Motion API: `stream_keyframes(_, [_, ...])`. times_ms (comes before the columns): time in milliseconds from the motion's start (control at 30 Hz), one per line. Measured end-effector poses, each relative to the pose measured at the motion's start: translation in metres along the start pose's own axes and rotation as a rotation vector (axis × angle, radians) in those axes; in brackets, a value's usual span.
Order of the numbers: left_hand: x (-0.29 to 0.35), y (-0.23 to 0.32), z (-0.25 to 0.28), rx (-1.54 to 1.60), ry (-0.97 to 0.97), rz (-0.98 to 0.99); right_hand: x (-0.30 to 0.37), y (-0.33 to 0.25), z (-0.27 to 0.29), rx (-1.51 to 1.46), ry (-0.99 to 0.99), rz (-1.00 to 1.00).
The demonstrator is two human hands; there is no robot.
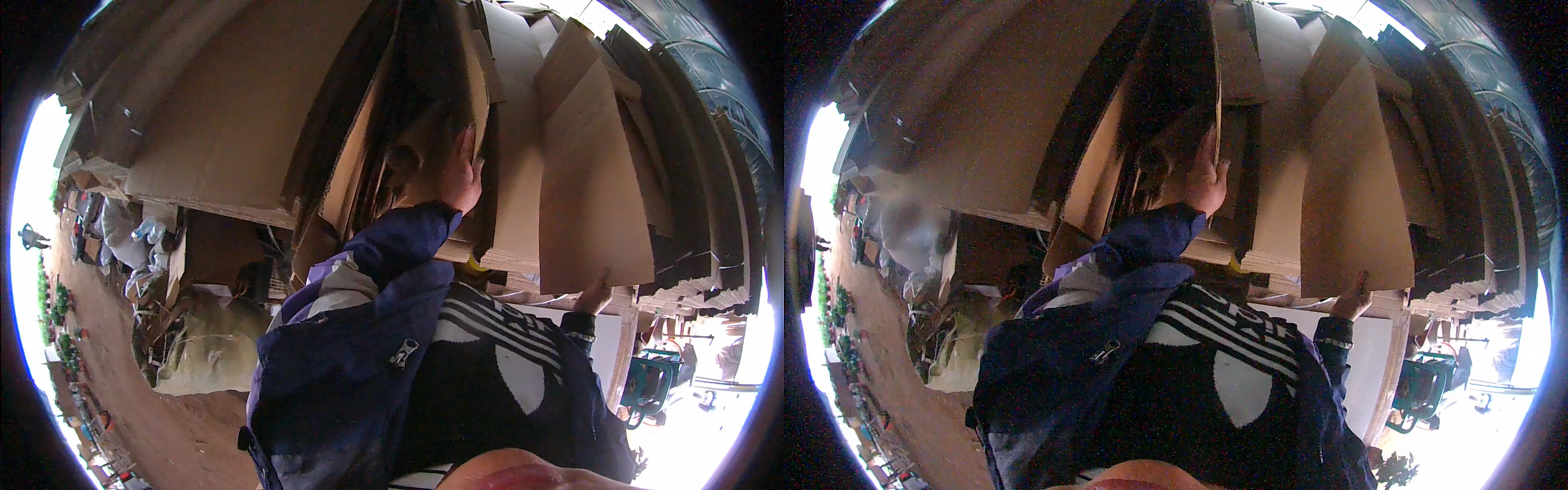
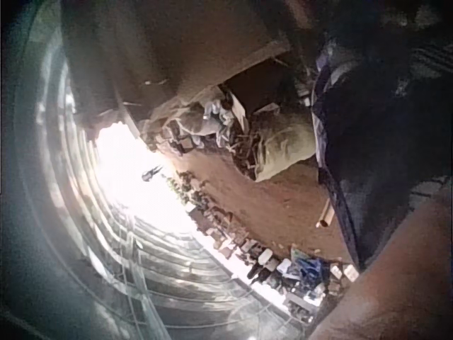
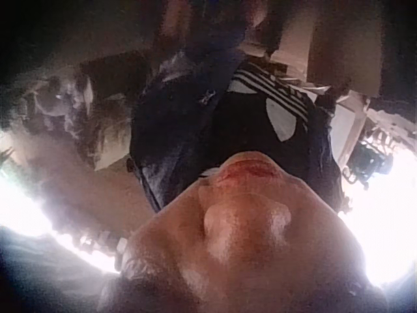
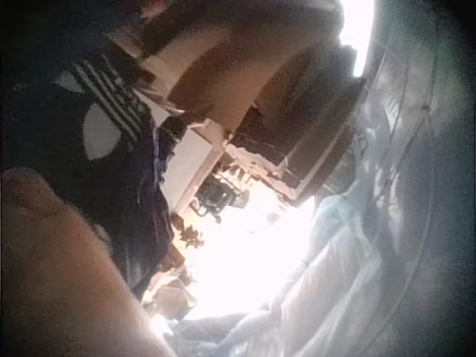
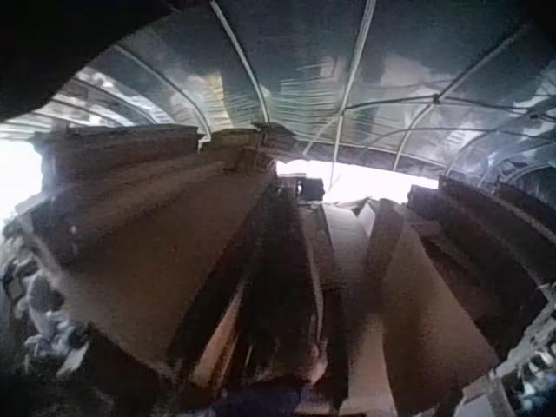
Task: The person selects a flat cardboard sheet, places a potted plant on it, and rolls the cardboard around the pot to form a protective sleeve. They then use a handheld tape dispenser to secure the seam of the cardboard roll.
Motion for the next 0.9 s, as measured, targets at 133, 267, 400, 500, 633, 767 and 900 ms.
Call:
stream_keyframes(133, [0.001,-0.001,-0.008,-0.002,-0.067,0.035,-0.005,0.012,-0.006,-0.182,-0.117,0.090])
stream_keyframes(267, [0.006,-0.003,-0.014,-0.036,-0.067,-0.020,-0.003,0.011,-0.010,-0.183,-0.175,0.207])
stream_keyframes(400, [0.014,-0.009,-0.014,-0.051,-0.044,-0.003,0.005,0.009,-0.008,-0.170,-0.096,0.031])
stream_keyframes(500, [0.020,-0.018,-0.008,-0.149,-0.062,0.098,0.009,0.006,-0.007,0.309,0.018,0.144])
stream_keyframes(633, [0.019,-0.037,0.005,-0.124,-0.096,0.176,0.005,0.021,-0.009,-0.042,-0.086,0.156])
stream_keyframes(767, [0.026,-0.049,0.023,-0.073,0.035,0.185,-0.002,0.033,-0.004,-0.046,-0.161,0.120])
stream_keyframes(900, [0.052,-0.063,0.043,-0.026,0.076,0.309,-0.006,0.032,-0.001,0.006,-0.176,0.105])
Point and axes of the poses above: each hand's wrist, its own x-axis away from the middle knuckle, its own z-axis out of the back of the hand, y = z × x, the point moved 3 cm from there along -x, towards the middle knuckle, and after that the axes turned 9 degrees about -z, right-handed, at the moved point
